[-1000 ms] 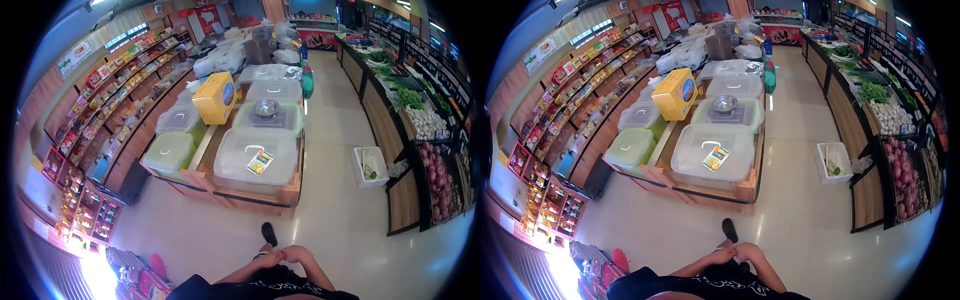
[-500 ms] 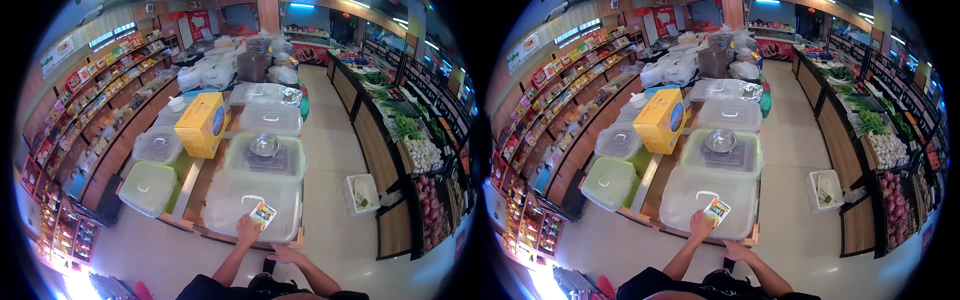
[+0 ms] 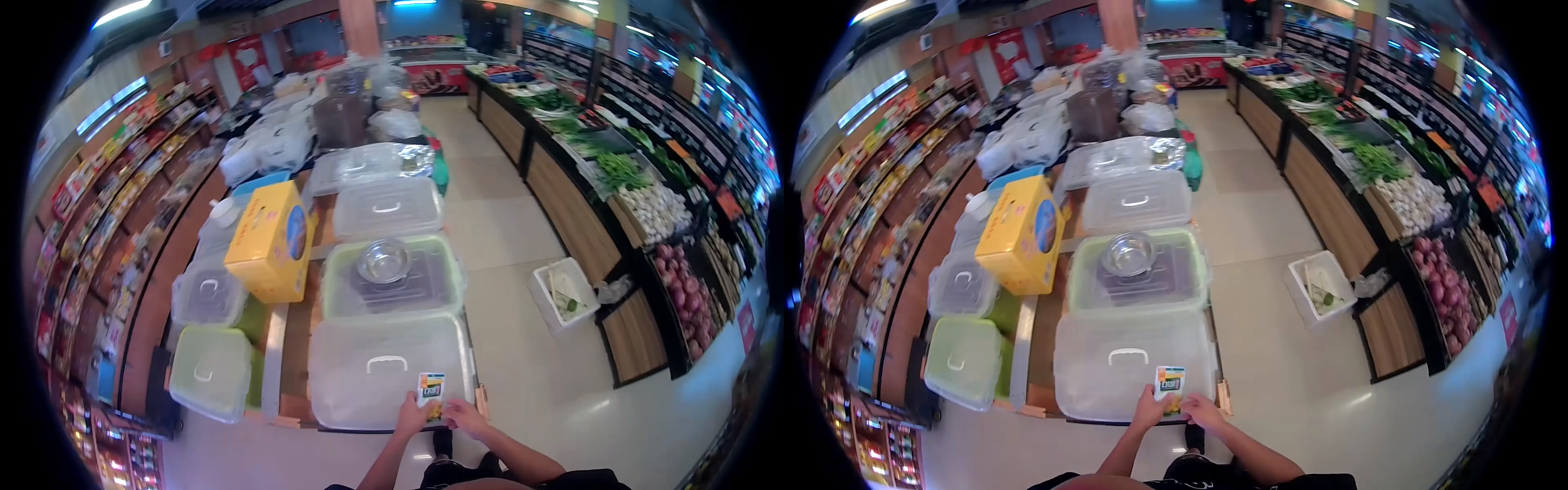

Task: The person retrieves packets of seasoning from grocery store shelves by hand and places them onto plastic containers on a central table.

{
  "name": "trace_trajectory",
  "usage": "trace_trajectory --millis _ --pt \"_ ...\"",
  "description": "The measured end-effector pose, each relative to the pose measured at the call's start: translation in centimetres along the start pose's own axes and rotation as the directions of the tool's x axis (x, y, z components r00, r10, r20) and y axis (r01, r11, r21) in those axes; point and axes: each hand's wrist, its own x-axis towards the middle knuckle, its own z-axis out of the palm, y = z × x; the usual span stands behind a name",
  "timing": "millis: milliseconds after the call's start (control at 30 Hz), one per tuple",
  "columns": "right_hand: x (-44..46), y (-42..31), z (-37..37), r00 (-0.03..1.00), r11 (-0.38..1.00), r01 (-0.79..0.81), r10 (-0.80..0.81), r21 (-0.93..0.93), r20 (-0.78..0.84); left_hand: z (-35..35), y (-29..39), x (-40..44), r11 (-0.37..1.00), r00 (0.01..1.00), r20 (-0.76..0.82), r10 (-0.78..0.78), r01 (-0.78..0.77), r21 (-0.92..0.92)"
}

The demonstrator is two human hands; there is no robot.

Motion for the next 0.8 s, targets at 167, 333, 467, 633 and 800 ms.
trace_trajectory --millis 167,333,467,633,800 --pt "-4.1 -3.9 -5.4 0.993 0.999 0.048 -0.045 0.023 -0.109 3.7 6.1 -0.3 0.971 0.959 0.222 0.174 -0.13 -0.199" --pt "-7.2 -0.7 -12.2 1.0 0.923 0.008 -0.001 0.384 -0.02 8.7 9.1 -2.4 0.945 0.889 0.393 0.234 -0.114 -0.306" --pt "-12.5 0.5 -14.7 0.956 0.932 0.184 -0.095 0.313 -0.278 12.8 9.7 -6.9 0.982 0.832 0.524 0.184 -0.13 -0.139" --pt "-18.7 5.7 -20.2 0.899 0.89 0.293 -0.133 0.348 -0.417 16.1 14.7 -16.0 0.994 0.652 0.751 0.107 -0.07 -0.081" --pt "-26.8 11.1 -25.3 0.879 0.888 0.269 -0.068 0.372 -0.473 23.6 14.3 -22.4 0.98 0.573 0.808 0.14 -0.197 -0.03"
